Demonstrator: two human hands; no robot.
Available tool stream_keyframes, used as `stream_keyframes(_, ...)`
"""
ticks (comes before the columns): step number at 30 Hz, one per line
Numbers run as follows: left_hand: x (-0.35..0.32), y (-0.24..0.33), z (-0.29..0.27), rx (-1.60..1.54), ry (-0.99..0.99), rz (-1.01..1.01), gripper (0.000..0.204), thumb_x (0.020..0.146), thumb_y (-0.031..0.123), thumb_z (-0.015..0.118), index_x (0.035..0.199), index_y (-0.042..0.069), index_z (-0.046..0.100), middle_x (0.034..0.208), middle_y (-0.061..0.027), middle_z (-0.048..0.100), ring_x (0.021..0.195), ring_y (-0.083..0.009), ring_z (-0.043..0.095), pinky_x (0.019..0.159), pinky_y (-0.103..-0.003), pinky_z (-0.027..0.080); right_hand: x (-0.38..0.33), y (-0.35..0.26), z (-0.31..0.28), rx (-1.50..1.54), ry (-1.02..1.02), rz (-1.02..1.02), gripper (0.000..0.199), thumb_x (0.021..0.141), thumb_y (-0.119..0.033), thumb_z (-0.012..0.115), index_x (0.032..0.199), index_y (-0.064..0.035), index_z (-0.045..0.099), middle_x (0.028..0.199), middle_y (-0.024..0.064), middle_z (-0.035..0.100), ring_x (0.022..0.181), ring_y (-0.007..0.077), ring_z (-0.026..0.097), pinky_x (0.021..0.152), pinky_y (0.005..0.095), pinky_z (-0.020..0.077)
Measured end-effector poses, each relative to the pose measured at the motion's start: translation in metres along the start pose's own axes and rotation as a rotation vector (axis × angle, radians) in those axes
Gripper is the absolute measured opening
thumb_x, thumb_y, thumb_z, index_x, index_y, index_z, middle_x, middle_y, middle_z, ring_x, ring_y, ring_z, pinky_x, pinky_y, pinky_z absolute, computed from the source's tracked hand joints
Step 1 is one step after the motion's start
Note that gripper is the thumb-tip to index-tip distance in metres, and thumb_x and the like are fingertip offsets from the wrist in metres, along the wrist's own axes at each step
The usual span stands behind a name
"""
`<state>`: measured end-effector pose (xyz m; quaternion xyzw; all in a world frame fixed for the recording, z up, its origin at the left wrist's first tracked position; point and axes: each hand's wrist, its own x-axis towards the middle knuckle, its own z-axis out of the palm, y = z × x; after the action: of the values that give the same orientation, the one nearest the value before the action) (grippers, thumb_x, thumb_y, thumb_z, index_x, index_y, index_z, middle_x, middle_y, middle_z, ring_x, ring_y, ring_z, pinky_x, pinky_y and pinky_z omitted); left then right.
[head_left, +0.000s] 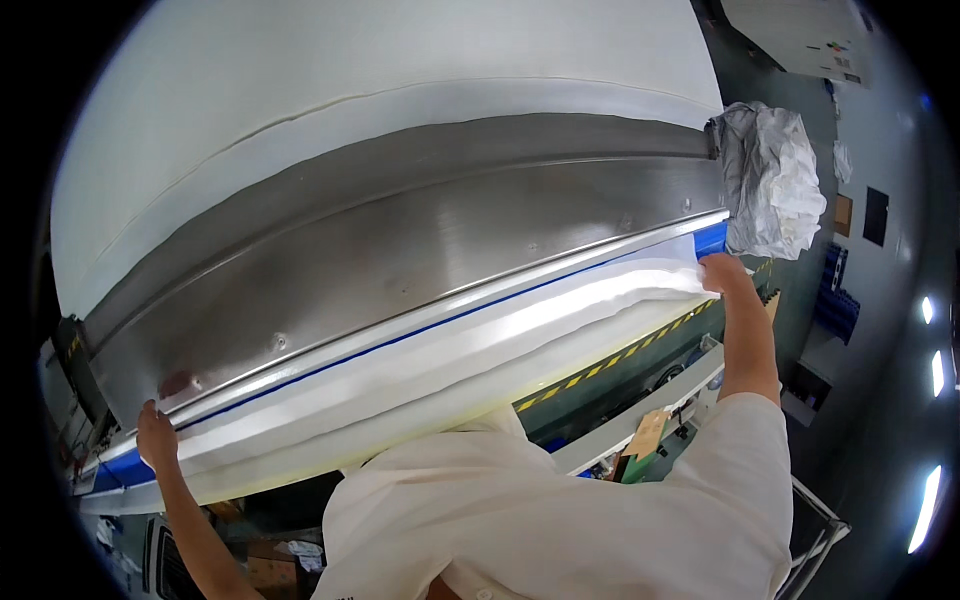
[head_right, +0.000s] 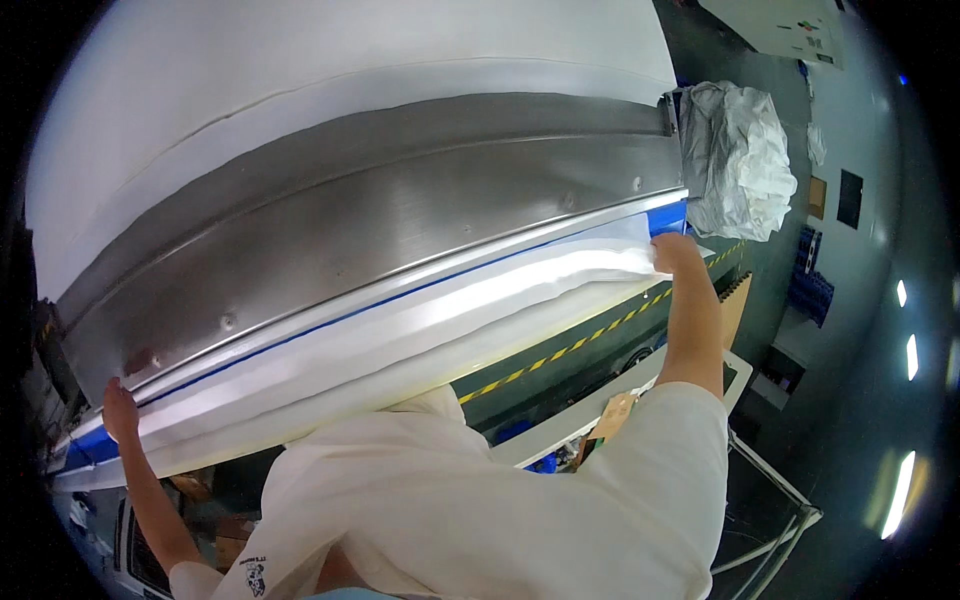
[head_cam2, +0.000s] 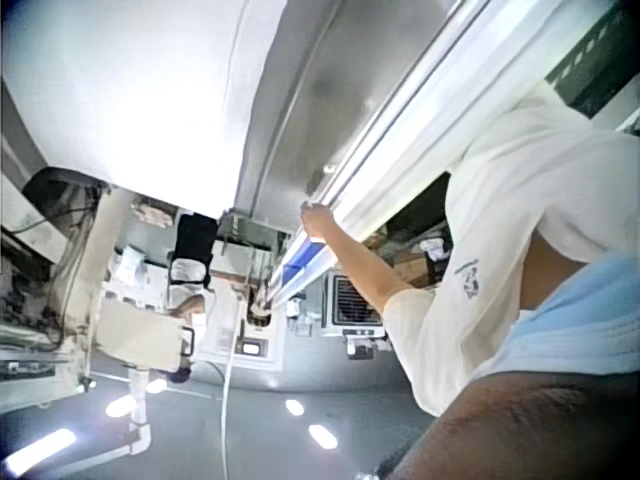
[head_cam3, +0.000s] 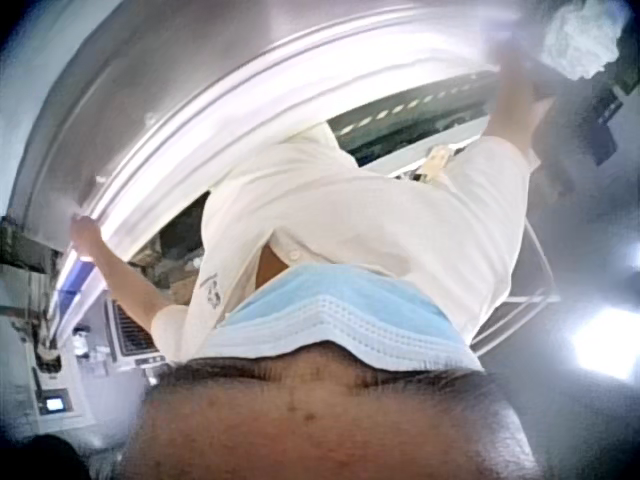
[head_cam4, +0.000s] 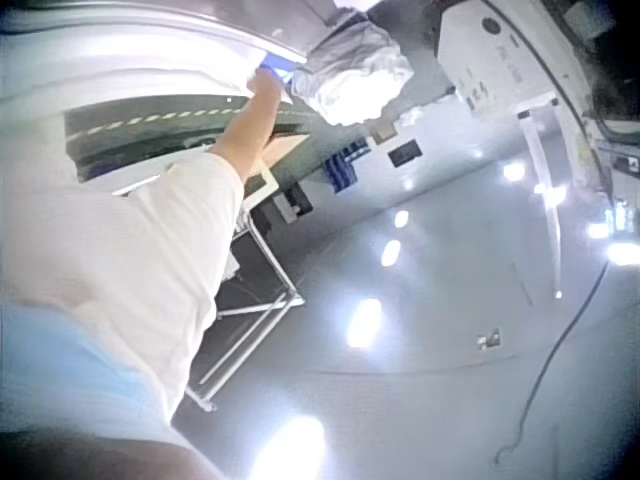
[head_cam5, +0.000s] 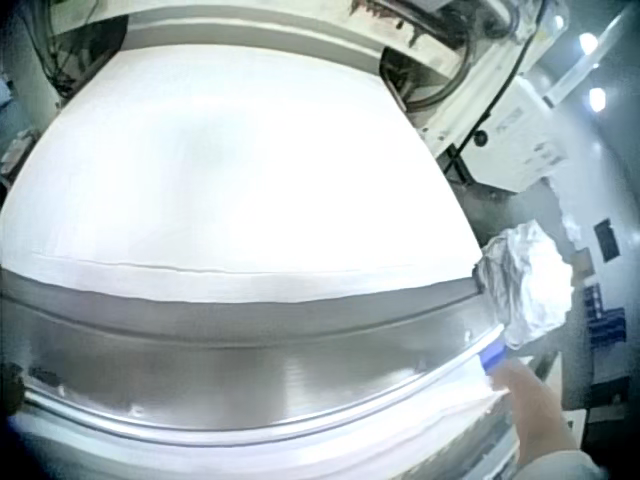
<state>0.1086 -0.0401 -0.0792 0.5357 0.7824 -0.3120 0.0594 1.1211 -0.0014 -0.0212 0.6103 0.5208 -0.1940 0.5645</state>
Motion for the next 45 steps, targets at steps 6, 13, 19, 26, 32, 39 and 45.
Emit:
stream_keyframes(6,0.005,0.005,-0.010,-0.006,0.039,0.052,0.028,0.087,0.019,0.048,0.114,0.014,0.054,0.106,-0.0134,0.061,0.093,-0.0343,0.059,0.076,-0.045,0.047,0.011,-0.024,-0.028,0.103,0.087,-0.085,0.037,0.067,-0.026,0.066,0.101,-0.0108,0.061,0.101,0.0116,0.064,0.098,0.0306,0.059,0.083,0.0424,0.0474)
stream_keyframes(13,0.029,0.001,-0.011,0.026,0.000,0.010,0.031,0.088,0.022,0.046,0.118,0.015,0.054,0.112,-0.0132,0.059,0.099,-0.0341,0.057,0.078,-0.045,0.047,0.005,-0.048,-0.036,0.178,0.260,-0.033,0.033,0.075,-0.027,0.066,0.103,-0.0116,0.059,0.100,0.0109,0.064,0.096,0.0312,0.060,0.079,0.0427,0.0489)
stream_keyframes(19,0.056,0.014,-0.008,-0.125,0.206,-0.097,0.034,0.088,0.026,0.046,0.119,0.015,0.054,0.119,-0.0099,0.057,0.104,-0.0328,0.056,0.082,-0.042,0.047,-0.006,-0.093,-0.052,0.308,0.344,-0.083,0.024,0.074,-0.019,0.061,0.096,-0.0110,0.062,0.094,0.0110,0.065,0.092,0.0306,0.061,0.078,0.0408,0.0491)
stream_keyframes(26,0.066,0.011,-0.002,-0.262,0.580,0.033,0.036,0.082,0.028,0.059,0.111,0.006,0.057,0.111,-0.0152,0.059,0.099,-0.0313,0.058,0.083,-0.041,0.047,-0.017,-0.214,-0.118,0.395,0.464,-0.518,0.013,0.071,-0.018,0.056,0.075,-0.0064,0.060,0.081,0.0176,0.062,0.078,0.0394,0.057,0.068,0.0471,0.0463)
stream_keyframes(32,0.093,0.057,-0.013,-0.438,0.741,0.033,0.039,0.086,0.025,0.053,0.123,0.010,0.049,0.126,-0.0137,0.048,0.117,-0.0327,0.044,0.099,-0.045,0.034,-0.074,-0.371,-0.228,0.529,0.502,-0.747,0.018,0.079,-0.021,0.058,0.090,-0.0074,0.063,0.080,0.0153,0.062,0.073,0.0336,0.058,0.064,0.0404,0.0467)
stream_keyframes(39,0.103,0.053,-0.008,-0.664,0.800,-0.042,0.036,0.085,0.026,0.052,0.115,0.007,0.054,0.124,-0.0115,0.050,0.119,-0.0278,0.044,0.104,-0.043,0.029,-0.177,-0.606,-0.436,0.406,0.750,-1.150,0.017,0.084,-0.023,0.053,0.086,-0.0068,0.059,0.078,0.0136,0.063,0.074,0.0324,0.060,0.066,0.0414,0.0469)
stream_keyframes(45,0.106,0.059,-0.016,-0.762,0.785,-0.038,0.036,0.085,0.023,0.051,0.117,0.006,0.052,0.124,-0.0120,0.050,0.118,-0.0291,0.045,0.104,-0.044,0.028,-0.201,-0.767,-0.550,0.629,0.869,-1.456,0.020,0.081,-0.022,0.060,0.087,-0.0037,0.061,0.074,0.0078,0.064,0.066,0.0190,0.059,0.065,0.0308,0.0473)
